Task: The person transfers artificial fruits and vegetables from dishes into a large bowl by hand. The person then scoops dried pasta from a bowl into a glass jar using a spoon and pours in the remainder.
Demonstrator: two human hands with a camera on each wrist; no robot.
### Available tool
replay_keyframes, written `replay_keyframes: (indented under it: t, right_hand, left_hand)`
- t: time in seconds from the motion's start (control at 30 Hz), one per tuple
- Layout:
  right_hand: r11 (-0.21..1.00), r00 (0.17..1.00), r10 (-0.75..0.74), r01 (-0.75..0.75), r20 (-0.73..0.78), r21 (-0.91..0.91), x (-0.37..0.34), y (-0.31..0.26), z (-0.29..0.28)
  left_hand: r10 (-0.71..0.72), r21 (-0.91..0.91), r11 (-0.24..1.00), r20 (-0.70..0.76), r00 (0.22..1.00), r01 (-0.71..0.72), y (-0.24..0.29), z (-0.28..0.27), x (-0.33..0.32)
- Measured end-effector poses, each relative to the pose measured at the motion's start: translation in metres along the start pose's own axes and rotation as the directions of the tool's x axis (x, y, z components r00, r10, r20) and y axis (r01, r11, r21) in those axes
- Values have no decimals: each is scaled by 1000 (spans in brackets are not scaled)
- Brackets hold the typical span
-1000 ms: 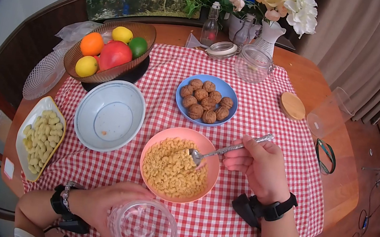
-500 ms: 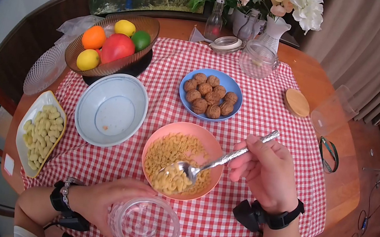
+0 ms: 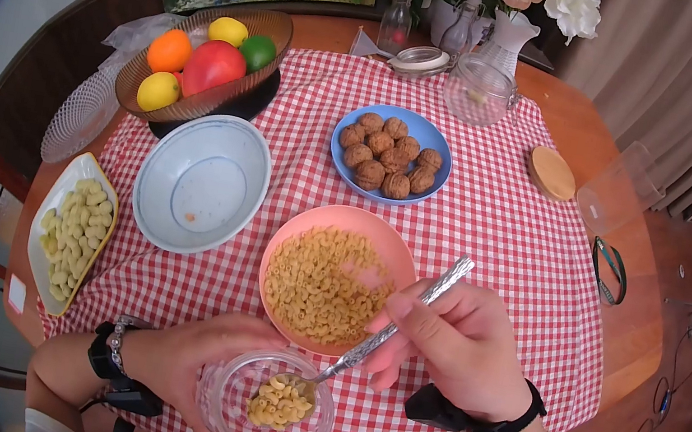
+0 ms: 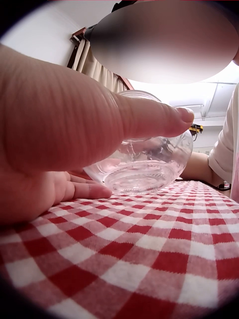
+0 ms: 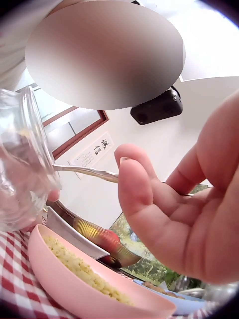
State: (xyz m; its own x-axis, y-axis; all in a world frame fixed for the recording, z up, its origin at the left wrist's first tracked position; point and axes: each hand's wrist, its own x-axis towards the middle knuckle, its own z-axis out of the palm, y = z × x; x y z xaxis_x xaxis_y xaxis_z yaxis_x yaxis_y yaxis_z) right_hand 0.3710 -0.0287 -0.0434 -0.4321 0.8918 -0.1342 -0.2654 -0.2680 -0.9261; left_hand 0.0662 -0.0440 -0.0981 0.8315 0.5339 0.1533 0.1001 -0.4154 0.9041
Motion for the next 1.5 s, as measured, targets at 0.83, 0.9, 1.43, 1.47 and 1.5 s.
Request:
replay_keyframes:
  t: [0.83,0.9,1.43,1.47,1.5]
  right_hand:
    - [962,958,-252,263,135,-68,-6,11,2]
    - [905,909,-417,415,-5,96,-3,13,2]
    - [805,506,-588,440,-631,-397,30,7,-32]
    - [807,520,-590,395,-618,-439,30,7,-30]
    - [805,533,-591,349,-605,-479,29,7,-28]
  left_hand:
    - [21,2,1000,1,1000,-21,-1,0,-2]
    - [14,-9,1000,-2,1000,-14,-1,0,-2]
    - [-58,-82,995,49,997,61,0,-2,-1]
    - [-48,-92,994,39,998,52,-1,-1,-1]
    - [-47,-91,995,39,998,50,-3,1,-2]
